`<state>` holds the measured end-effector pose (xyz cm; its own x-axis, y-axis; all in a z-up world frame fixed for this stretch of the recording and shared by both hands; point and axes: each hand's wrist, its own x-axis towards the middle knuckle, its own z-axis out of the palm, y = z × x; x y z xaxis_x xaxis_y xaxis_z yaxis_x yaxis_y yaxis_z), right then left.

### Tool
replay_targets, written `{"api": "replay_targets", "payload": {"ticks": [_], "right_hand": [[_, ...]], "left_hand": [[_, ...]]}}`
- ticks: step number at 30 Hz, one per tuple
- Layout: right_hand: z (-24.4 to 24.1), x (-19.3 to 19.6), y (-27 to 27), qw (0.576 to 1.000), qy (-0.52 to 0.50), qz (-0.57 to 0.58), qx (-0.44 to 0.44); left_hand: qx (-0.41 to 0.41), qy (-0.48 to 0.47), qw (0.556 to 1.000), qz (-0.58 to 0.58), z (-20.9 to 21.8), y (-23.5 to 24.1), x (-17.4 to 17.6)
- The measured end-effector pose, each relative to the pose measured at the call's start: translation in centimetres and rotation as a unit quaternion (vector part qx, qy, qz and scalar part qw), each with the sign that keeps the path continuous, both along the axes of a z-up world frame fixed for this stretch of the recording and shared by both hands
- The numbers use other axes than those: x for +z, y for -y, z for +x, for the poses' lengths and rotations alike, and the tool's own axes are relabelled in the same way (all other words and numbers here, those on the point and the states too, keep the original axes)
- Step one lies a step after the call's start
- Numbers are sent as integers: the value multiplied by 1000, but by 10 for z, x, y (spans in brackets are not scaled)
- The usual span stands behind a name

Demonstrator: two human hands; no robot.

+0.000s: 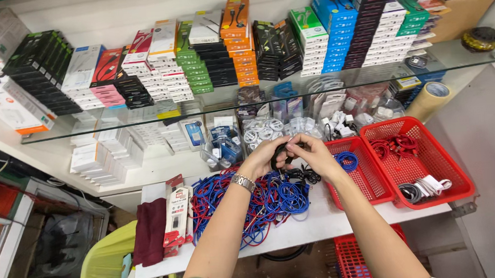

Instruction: The person sorts a pile of tangled cables on a table, coiling each one by hand and placing them into red baskets. They handle blue, red, black, and white cables, organizing them by color into separate baskets.

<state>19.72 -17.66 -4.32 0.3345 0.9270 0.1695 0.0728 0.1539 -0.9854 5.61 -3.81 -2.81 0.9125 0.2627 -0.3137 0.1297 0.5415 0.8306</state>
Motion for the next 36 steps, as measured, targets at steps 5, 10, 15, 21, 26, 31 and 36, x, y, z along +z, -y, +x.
{"api": "replay_targets", "payload": {"ticks": [5, 10, 15, 21, 26, 31, 36], "right_hand": [[10, -9, 2, 996, -17, 10, -82], [10, -3, 14, 973, 67, -47, -214], [13, 21, 38, 940, 169, -52, -293], [-3, 63, 65, 838, 503, -4, -212], [-8, 78, 54, 812, 542, -50, -211], [-9, 61, 37, 916, 309, -83, -241], [-3, 34, 40, 859, 427, 8, -283]], "left_hand": [[176, 39, 984, 11, 29, 35, -14], [241, 76, 959, 127, 50, 49, -31], [-2, -27, 994, 102, 54, 28, -65], [96, -45, 852, 513, 65, 37, -83], [141, 18, 738, 660, 58, 51, -70], [111, 0, 818, 564, 63, 43, -66], [74, 103, 907, 402, 65, 31, -68]]}}
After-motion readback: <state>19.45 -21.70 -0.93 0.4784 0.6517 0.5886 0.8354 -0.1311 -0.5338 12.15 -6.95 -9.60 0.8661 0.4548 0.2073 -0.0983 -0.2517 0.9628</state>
